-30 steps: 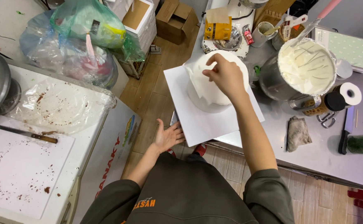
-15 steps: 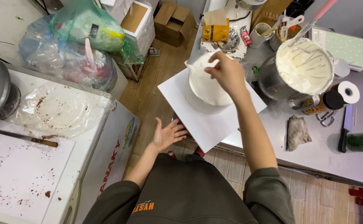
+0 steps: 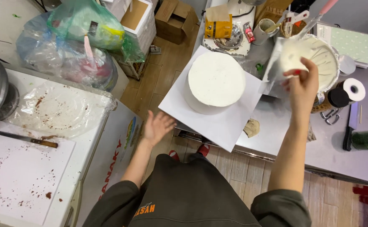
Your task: The person spreads frosting over a cake with a spatula, smooths the top with a plastic sheet, and peels off a paper strip. They then set the cake aside and remove a plastic bag from a freezer.
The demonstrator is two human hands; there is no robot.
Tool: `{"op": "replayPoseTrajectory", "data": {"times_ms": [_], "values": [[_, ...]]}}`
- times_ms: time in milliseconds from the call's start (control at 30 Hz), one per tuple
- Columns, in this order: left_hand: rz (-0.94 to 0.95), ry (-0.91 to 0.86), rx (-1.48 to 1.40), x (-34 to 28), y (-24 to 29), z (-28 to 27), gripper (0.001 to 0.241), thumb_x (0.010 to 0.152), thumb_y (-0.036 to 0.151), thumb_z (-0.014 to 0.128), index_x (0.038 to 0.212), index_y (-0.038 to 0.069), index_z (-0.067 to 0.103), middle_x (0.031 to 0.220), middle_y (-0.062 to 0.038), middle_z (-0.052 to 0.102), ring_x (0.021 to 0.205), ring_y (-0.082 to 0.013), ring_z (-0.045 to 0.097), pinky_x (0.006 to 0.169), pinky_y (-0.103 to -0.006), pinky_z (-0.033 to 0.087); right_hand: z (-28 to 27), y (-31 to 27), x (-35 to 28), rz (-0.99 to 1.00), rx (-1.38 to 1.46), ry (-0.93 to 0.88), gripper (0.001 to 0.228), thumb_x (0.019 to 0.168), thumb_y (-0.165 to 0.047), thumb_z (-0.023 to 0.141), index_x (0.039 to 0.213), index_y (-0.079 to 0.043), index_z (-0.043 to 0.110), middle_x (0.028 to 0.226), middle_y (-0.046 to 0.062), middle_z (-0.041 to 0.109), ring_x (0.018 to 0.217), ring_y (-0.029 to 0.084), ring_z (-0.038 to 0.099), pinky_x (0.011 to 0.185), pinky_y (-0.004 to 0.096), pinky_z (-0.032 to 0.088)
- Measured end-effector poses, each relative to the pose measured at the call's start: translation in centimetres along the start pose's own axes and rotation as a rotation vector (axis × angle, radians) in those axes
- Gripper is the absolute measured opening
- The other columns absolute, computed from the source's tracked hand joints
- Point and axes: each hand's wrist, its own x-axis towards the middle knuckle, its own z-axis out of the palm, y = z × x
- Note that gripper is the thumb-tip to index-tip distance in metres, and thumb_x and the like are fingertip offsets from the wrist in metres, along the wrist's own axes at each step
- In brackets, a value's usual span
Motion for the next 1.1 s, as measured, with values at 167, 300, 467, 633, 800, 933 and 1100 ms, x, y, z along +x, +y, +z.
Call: {"op": "replayPoseTrajectory", "data": {"times_ms": [167,300,467,633,800,933,1100], "values": [[-0.027,-0.074,-0.065,1.4,2.3,0.0,0.121,0.076,0.094,0.012,0.164,0.01,0.013,0.167,-0.02,0.026,0.15,-0.0431,0.034,0.121,-0.0612,0.025,0.7,8.0,-6.2,-0.069,-0.225,0.113,0.024,0.101,0.006,0.064,0.122,-0.002,0.072,0.108,0.011,0.077,0.089,0.018,0.073,0.081,0.029,0.063],[-0.184,-0.032,-0.038,5.4,0.6,-0.5,0.135,0.068,0.1,0.008,0.162,0.005,0.027,0.163,-0.02,0.039,0.147,-0.039,0.04,0.118,-0.0584,0.031,5.6,11.8,-10.4,0.007,-0.083,0.141,0.015,0.112,-0.003,0.057,0.124,0.0,0.066,0.114,0.015,0.074,0.104,0.023,0.071,0.09,0.034,0.059],[-0.255,0.009,-0.029,6.2,-1.7,-1.5,0.142,0.061,0.103,0.011,0.16,0.003,0.032,0.157,-0.018,0.045,0.139,-0.035,0.045,0.112,-0.0522,0.038,8.7,10.0,-11.6,-0.007,-0.169,0.035,0.033,0.107,0.001,0.048,0.14,-0.004,0.046,0.118,0.015,0.076,0.11,0.021,0.075,0.097,0.033,0.055],[-0.275,0.07,0.028,5.5,-2.9,-1.1,0.146,0.06,0.104,0.008,0.158,-0.001,0.033,0.156,-0.022,0.046,0.137,-0.0362,0.046,0.109,-0.0513,0.04,8.4,7.7,-12.9,-0.006,-0.305,-0.036,0.044,0.1,0.005,0.051,0.143,-0.006,0.046,0.114,0.014,0.078,0.103,0.022,0.075,0.1,0.032,0.051],[-0.246,0.026,0.014,4.9,-2.6,-0.2,0.143,0.062,0.103,0.008,0.16,0.001,0.03,0.16,-0.021,0.042,0.143,-0.0356,0.043,0.114,-0.0523,0.037,7.9,7.2,-14.8,0.096,-0.176,-0.047,0.043,0.099,0.004,0.05,0.141,-0.004,0.047,0.111,0.011,0.078,0.101,0.02,0.076,0.093,0.03,0.056],[-0.194,0.009,0.003,4.9,-1.6,-0.3,0.141,0.063,0.103,0.006,0.16,0.004,0.03,0.163,-0.02,0.04,0.147,-0.0359,0.039,0.119,-0.052,0.03,6.6,7.3,-17.0,0.026,-0.251,0.003,0.038,0.097,0.008,0.052,0.134,0.001,0.055,0.108,0.014,0.078,0.106,0.023,0.072,0.09,0.032,0.055],[-0.047,0.103,-0.17,4.9,-1.8,0.5,0.138,0.066,0.101,0.004,0.163,0.004,0.02,0.167,-0.021,0.027,0.151,-0.0372,0.029,0.122,-0.0564,0.023,4.4,9.8,-15.7,0.084,-0.004,0.166,0.014,0.107,0.001,0.058,0.121,0.002,0.06,0.114,0.015,0.074,0.104,0.02,0.071,0.088,0.03,0.056]]}}
